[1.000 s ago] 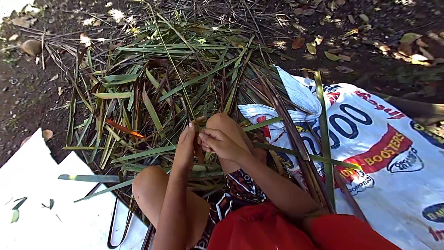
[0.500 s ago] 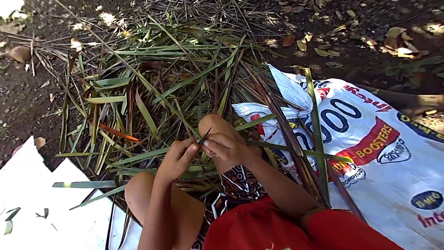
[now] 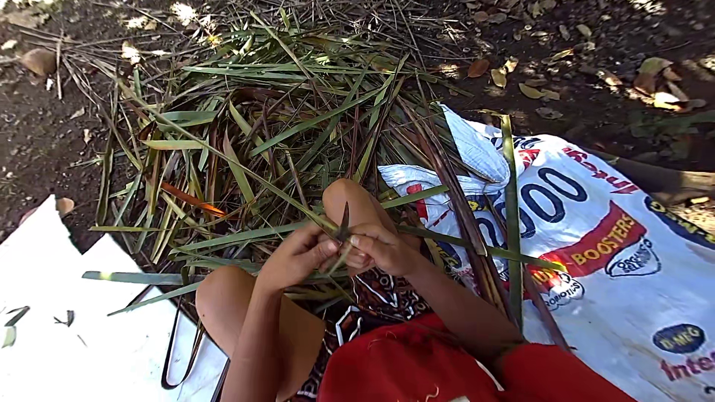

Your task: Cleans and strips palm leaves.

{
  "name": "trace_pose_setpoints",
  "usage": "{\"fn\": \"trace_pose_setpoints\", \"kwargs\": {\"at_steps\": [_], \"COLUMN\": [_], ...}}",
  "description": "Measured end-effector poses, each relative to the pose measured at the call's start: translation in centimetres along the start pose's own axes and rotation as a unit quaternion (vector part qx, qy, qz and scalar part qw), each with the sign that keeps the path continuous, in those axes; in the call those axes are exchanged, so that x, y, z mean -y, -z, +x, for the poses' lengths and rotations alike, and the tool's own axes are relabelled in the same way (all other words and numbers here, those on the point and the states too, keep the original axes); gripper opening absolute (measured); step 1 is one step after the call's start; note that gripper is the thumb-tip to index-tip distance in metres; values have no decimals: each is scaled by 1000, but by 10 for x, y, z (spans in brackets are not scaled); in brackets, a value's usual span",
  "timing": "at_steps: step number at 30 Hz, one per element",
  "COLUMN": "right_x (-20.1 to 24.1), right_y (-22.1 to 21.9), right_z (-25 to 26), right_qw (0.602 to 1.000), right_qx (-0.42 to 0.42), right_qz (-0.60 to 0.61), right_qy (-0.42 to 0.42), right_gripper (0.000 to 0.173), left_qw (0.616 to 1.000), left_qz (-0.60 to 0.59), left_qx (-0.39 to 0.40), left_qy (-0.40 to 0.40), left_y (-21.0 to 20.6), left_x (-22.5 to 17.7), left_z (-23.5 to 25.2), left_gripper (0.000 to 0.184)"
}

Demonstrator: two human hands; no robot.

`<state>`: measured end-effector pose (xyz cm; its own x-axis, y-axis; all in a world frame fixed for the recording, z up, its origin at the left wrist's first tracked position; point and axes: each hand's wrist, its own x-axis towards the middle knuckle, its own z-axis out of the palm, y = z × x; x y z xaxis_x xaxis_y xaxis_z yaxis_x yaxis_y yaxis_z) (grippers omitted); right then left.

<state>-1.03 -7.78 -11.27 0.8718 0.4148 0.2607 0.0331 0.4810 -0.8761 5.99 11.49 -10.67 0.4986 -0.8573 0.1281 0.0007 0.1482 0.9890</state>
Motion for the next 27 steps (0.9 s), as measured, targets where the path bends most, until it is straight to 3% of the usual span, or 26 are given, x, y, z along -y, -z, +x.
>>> {"fn": "trace_pose_setpoints", "kwargs": {"at_steps": [2, 8, 10, 11, 13, 14, 15, 17, 20, 27], "right_x": [1, 2, 4, 6, 10, 9, 7, 4, 12, 23], "right_y": [1, -13, -15, -17, -19, -19, -20, -17, -10, -17], "right_z": [-5, -11, -13, -15, -22, -23, -23, -17, -10, -15], "right_qw": [997, 935, 935, 939, 961, 977, 990, 998, 966, 886], "right_qx": [15, 52, 55, 46, 33, 34, 33, 22, 2, -31], "right_qz": [81, 347, 349, 338, 270, 206, 136, -50, -248, -440], "right_qy": [0, -46, -44, -42, -37, -29, -19, 9, 69, 146], "right_gripper": [30, 34, 33, 32, 33, 35, 35, 34, 33, 28], "left_qw": [996, 995, 999, 996, 968, 961, 964, 989, 1000, 998], "left_qz": [-70, -86, -33, 2, 57, 62, 66, 53, 16, -60], "left_qx": [51, 42, -15, -88, -241, -268, -257, -139, -12, -22], "left_qy": [8, -9, -20, -25, -27, -23, -10, 15, 4, -16], "left_y": [-11, -25, -24, -19, 3, 13, 16, 4, -19, -11], "left_x": [-2, -11, -18, -22, -30, -31, -31, -25, -20, -31], "left_z": [2, 2, -1, -5, -13, -17, -20, -20, -10, -10], "left_gripper": [14, 19, 17, 17, 22, 26, 28, 24, 26, 24]}}
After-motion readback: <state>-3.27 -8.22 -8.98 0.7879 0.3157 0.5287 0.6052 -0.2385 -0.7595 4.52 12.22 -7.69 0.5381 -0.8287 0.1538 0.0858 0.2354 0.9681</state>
